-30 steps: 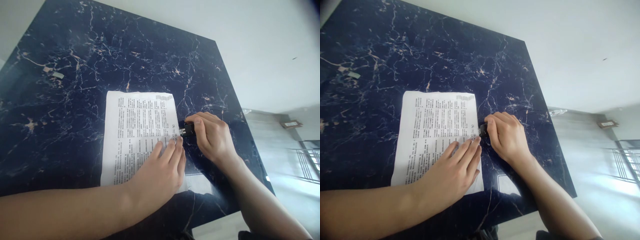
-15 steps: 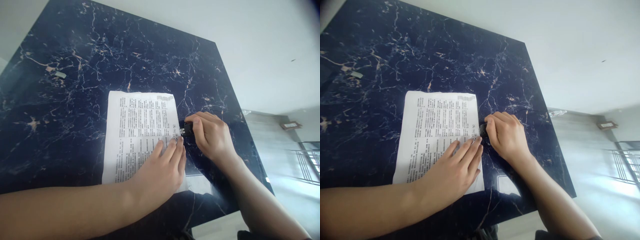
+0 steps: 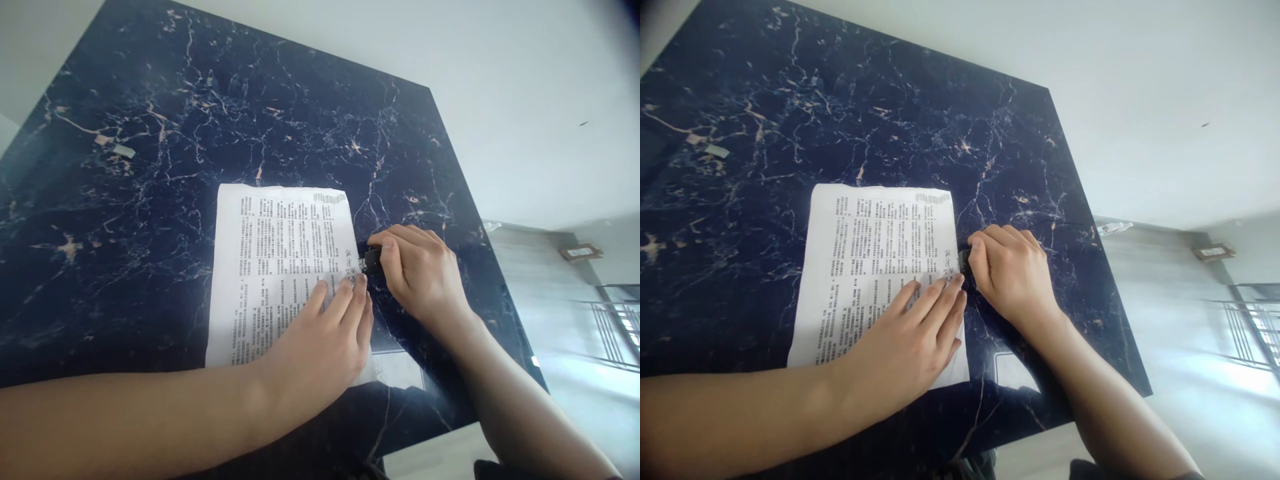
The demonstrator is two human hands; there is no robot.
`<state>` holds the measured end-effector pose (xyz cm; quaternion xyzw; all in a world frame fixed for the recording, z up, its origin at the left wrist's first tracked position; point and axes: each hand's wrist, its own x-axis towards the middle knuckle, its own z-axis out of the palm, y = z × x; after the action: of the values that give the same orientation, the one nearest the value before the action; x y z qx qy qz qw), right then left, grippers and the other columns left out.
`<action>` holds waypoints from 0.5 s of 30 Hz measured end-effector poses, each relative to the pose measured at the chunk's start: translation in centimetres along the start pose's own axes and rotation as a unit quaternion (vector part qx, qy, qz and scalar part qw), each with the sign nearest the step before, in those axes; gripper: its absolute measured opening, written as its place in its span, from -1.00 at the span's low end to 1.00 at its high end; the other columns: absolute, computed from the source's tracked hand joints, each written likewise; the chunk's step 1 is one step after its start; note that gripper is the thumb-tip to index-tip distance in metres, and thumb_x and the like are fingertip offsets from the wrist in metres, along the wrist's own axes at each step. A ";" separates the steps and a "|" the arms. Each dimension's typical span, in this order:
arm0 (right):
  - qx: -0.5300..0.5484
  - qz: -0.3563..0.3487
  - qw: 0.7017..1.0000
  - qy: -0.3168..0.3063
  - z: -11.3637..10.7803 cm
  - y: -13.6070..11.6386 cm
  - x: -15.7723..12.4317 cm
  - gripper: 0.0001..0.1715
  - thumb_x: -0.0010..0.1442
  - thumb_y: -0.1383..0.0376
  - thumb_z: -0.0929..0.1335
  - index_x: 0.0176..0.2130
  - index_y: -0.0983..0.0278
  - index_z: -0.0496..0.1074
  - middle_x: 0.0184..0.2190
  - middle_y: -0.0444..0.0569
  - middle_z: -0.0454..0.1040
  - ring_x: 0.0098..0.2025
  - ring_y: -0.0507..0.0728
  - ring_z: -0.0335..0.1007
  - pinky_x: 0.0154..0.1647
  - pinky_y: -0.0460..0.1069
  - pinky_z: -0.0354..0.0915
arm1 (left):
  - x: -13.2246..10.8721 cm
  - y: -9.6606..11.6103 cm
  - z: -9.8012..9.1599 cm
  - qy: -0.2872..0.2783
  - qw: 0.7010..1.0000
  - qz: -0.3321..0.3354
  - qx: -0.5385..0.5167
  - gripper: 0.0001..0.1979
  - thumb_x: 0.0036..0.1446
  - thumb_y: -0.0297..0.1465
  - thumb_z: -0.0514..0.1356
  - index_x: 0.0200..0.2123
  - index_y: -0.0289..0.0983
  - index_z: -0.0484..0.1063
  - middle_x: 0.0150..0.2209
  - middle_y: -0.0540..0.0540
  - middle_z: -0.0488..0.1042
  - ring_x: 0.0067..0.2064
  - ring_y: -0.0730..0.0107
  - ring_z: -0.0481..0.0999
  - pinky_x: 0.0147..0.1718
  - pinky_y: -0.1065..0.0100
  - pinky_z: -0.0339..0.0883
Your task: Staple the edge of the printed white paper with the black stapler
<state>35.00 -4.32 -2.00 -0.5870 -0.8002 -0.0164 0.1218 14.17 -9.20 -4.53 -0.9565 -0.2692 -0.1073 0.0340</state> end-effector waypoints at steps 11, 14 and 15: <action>-0.080 -0.017 0.997 0.003 0.2 -0.5 -0.1 -0.55 0.51 0.26 0.12 -0.14 0.24 0.54 -0.21 0.01 0.60 -0.18 0.22 0.43 -0.12 0.12 0.17 | -0.2 0.0 0.0 0.013 1.000 0.012 0.000 -0.48 0.42 -0.30 0.09 0.28 -0.53 0.38 0.34 -0.47 0.33 0.34 -0.13 0.34 0.23 -0.05 0.23; -0.100 -0.021 0.995 -0.001 0.3 -0.6 -0.2 -0.56 0.52 0.27 0.11 -0.12 0.24 0.52 -0.18 0.03 0.59 -0.16 0.24 0.41 -0.13 0.13 0.16 | -0.2 -0.1 0.0 0.014 1.000 0.012 0.002 -0.49 0.42 -0.31 0.06 0.29 -0.53 0.37 0.34 -0.46 0.34 0.33 -0.11 0.35 0.23 -0.05 0.24; -0.108 -0.023 0.994 -0.001 0.3 -0.7 -0.2 -0.56 0.52 0.26 0.11 -0.10 0.25 0.52 -0.17 0.04 0.58 -0.15 0.25 0.40 -0.14 0.13 0.15 | -0.2 -0.1 0.0 0.015 1.000 0.013 0.002 -0.49 0.43 -0.32 0.06 0.29 -0.53 0.37 0.34 -0.46 0.34 0.33 -0.11 0.36 0.23 -0.05 0.25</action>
<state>34.36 -4.65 -2.25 -0.5780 -0.8074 -0.1046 0.0562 13.93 -9.21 -4.56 -0.9582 -0.2563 -0.1204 0.0415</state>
